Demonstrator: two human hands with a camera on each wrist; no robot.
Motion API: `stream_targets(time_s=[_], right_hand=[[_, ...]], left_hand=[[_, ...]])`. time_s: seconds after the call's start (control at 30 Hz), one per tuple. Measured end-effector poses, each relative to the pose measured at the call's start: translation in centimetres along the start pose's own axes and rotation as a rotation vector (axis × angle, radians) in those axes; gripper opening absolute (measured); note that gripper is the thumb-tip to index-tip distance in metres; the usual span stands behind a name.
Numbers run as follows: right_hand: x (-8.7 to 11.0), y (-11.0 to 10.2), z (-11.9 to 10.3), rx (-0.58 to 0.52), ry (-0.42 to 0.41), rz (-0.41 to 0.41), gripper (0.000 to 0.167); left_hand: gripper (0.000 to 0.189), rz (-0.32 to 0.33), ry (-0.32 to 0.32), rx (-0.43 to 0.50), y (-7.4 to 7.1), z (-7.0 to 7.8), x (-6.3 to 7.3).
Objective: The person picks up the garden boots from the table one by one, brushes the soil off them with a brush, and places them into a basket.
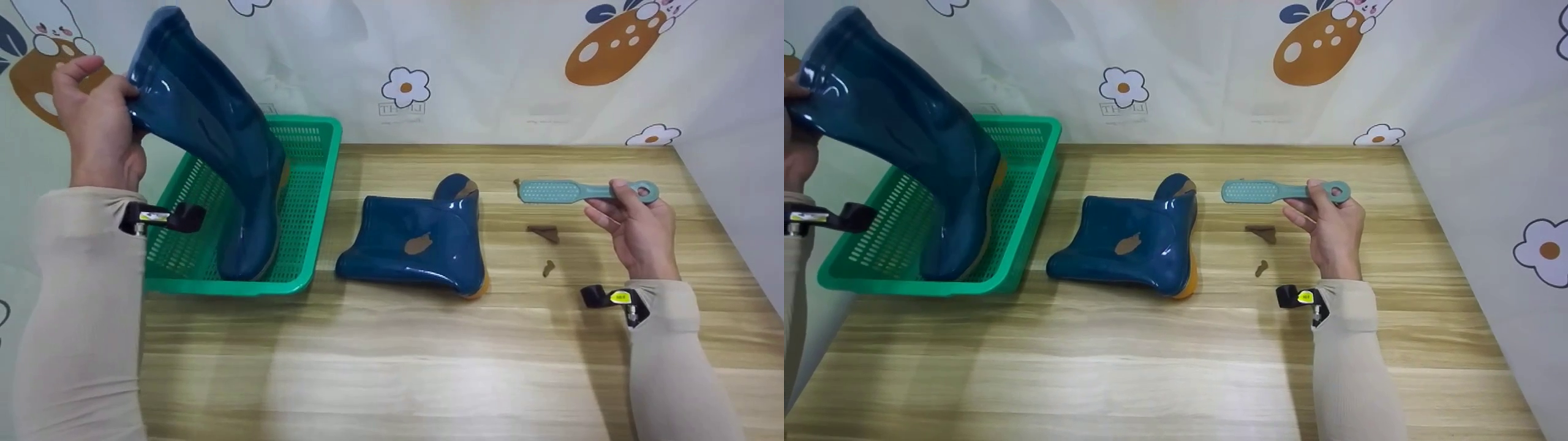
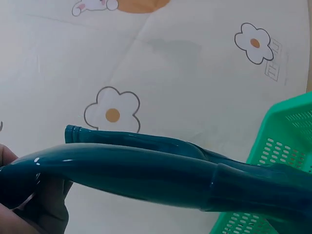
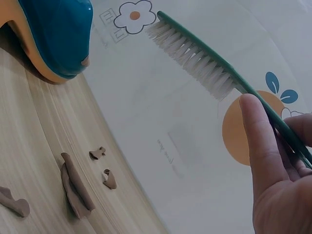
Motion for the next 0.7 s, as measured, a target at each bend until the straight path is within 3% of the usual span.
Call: stream_targets(time_s=[0.33, 0.7], right_hand=[[0.0, -0.2, 0.1, 0.003, 0.004, 0.007, 0.015], [-0.2, -0.2, 0.3, -0.021, 0.013, 0.001, 0.012]], left_hand=[[0.043, 0.038, -0.088, -0.013, -1.2, -1.5, -0.6], [0.038, 0.021, -0.136, 0.030, -2.3, -3.7, -1.5]])
Point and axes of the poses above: each hand's wrist, its own x-axis away from the middle knuckle, its own y-axis out of the palm, z = x × y, the point moved 9 cm from there along -x, towards the middle knuckle, and after that the axes turned 2 degrees about x, right-handed, at the moved point
